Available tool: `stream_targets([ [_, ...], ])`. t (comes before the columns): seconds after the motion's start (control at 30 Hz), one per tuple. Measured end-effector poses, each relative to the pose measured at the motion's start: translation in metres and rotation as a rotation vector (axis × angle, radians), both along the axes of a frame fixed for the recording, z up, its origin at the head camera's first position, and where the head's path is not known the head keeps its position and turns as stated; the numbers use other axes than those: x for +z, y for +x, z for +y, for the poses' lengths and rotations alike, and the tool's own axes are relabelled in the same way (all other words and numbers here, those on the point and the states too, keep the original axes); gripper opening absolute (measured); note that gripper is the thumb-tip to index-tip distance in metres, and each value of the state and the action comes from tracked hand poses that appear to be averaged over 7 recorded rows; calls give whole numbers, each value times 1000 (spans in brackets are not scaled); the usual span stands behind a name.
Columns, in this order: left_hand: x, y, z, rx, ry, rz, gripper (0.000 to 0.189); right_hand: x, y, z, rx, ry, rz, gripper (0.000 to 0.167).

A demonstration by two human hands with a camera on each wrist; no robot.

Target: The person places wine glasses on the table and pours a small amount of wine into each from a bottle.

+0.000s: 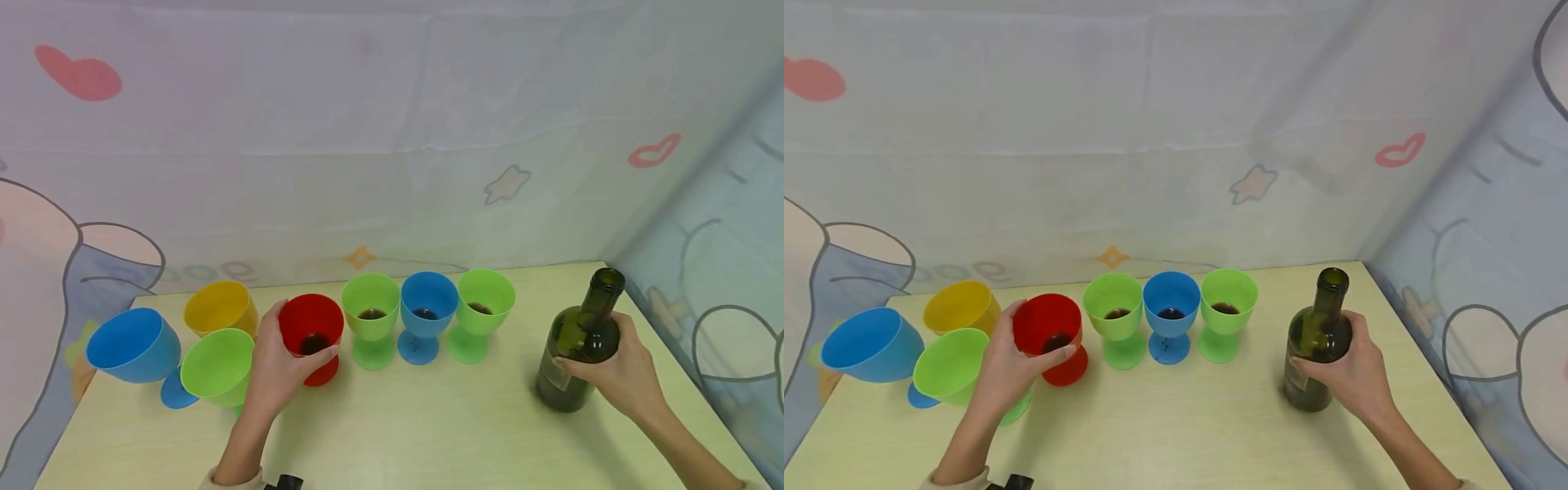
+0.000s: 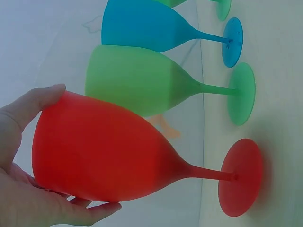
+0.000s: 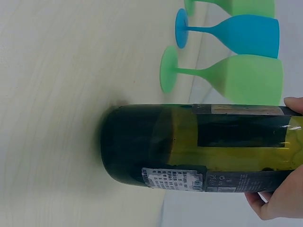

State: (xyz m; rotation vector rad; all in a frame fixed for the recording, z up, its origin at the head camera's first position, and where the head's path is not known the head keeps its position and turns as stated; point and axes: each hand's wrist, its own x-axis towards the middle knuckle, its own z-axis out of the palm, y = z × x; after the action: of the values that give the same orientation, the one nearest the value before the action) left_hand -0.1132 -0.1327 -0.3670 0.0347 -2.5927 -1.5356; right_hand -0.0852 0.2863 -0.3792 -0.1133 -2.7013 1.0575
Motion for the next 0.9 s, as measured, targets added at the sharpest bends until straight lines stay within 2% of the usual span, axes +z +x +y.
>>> stream_targets([
  [0.43,-5,-14,0,48,12,-61,90,-2,1,5,-26,-21,-11,86],
  [0.63,-10,-21,-1,56,16,-70,90,-2,2,9,-33,-37,-41,88],
  [0.9,-8,-28,0,57,8,-65,89,-4,2,16,-34,-74,-58,86],
])
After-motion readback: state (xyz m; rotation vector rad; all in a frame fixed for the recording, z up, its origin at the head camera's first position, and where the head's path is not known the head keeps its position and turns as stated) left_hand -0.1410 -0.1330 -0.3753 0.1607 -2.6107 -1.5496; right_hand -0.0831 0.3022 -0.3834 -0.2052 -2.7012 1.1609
